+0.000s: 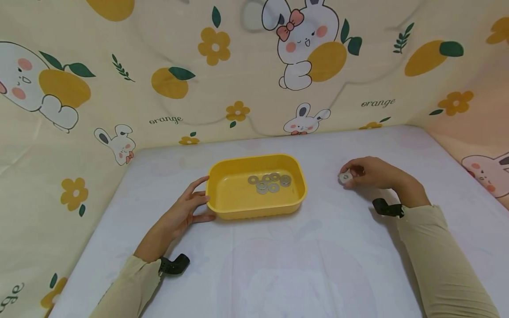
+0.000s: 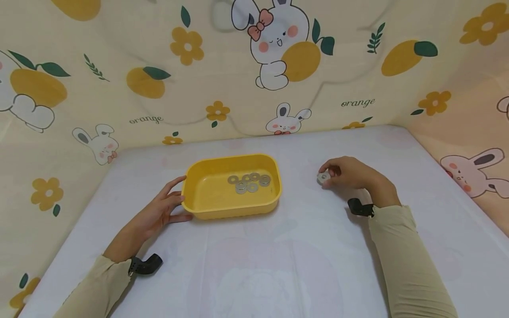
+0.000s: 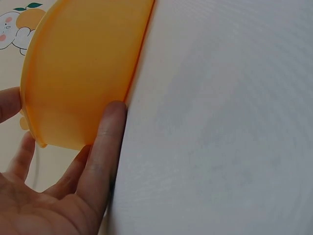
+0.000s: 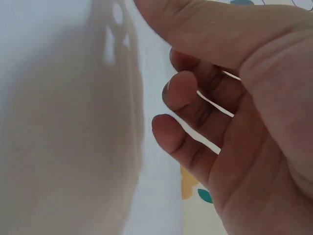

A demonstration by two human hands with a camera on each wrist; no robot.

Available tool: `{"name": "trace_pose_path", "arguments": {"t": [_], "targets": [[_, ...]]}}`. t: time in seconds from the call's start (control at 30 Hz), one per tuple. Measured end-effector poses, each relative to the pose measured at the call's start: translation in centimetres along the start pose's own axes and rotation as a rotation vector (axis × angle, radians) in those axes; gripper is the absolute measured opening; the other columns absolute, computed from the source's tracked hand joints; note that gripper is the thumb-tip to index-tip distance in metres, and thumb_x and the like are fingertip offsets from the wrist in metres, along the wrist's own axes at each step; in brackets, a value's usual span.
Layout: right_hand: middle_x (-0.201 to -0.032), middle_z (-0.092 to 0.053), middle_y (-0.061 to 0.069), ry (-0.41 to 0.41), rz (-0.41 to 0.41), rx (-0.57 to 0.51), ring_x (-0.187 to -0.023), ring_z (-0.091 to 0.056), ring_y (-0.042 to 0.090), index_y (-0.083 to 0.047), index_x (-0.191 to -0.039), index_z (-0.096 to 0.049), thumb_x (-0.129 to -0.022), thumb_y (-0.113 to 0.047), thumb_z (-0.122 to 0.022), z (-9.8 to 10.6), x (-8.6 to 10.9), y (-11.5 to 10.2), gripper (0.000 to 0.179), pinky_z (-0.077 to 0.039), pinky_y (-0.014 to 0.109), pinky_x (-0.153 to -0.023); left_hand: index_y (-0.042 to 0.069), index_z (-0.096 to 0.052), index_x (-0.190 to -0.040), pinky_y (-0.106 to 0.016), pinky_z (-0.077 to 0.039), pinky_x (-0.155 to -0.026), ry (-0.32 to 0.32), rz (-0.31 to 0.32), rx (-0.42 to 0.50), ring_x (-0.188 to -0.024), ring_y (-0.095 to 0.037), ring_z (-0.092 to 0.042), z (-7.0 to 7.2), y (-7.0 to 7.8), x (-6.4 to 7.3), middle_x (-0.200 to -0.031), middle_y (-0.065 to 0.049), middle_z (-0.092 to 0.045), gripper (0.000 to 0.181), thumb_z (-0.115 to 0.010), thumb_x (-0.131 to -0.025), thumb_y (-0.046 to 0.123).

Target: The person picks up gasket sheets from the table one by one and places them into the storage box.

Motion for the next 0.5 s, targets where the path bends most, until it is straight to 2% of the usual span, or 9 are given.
{"name": "trace_pose_path", "arguments": {"t": [0.17, 0.5], "targets": [[-0.082, -0.05, 0.0, 0.029, 0.035, -0.013, -0.075, -0.045, 0.013, -0.013, -0.114, -0.07, -0.085, -0.026, -0.079, 0.28, 0.04, -0.31, 0.033, -0.035, 0.024, -0.06, 0.034, -0.022, -0.156, -0.045, -0.059, -0.093, -0.002, 0.004, 0.003, -0.116, -0.022, -0.061, 0.11, -0.09, -0.03, -0.153, -0.018, -0.035, 0.064, -0.053, -0.102, 0.021], [-0.084, -0.05, 0.001, 0.055, 0.053, -0.032, -0.074, -0.045, 0.011, -0.012, -0.116, -0.068, -0.086, -0.025, -0.078, 0.52, 0.09, -0.59, 0.034, -0.035, 0.024, -0.058, 0.034, -0.022, -0.156, -0.044, -0.06, -0.092, 0.005, 0.006, 0.001, -0.113, -0.022, -0.063, -0.03, 0.01, 0.02, -0.152, -0.018, -0.037, 0.063, -0.053, -0.103, 0.021]]}}
Point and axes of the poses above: each hand's wrist, its own x-axis away from the middle knuckle, its own z-axis out of the back of the hand, y = z × x, the point moved 3 cm from there along -x, towards the middle knuckle
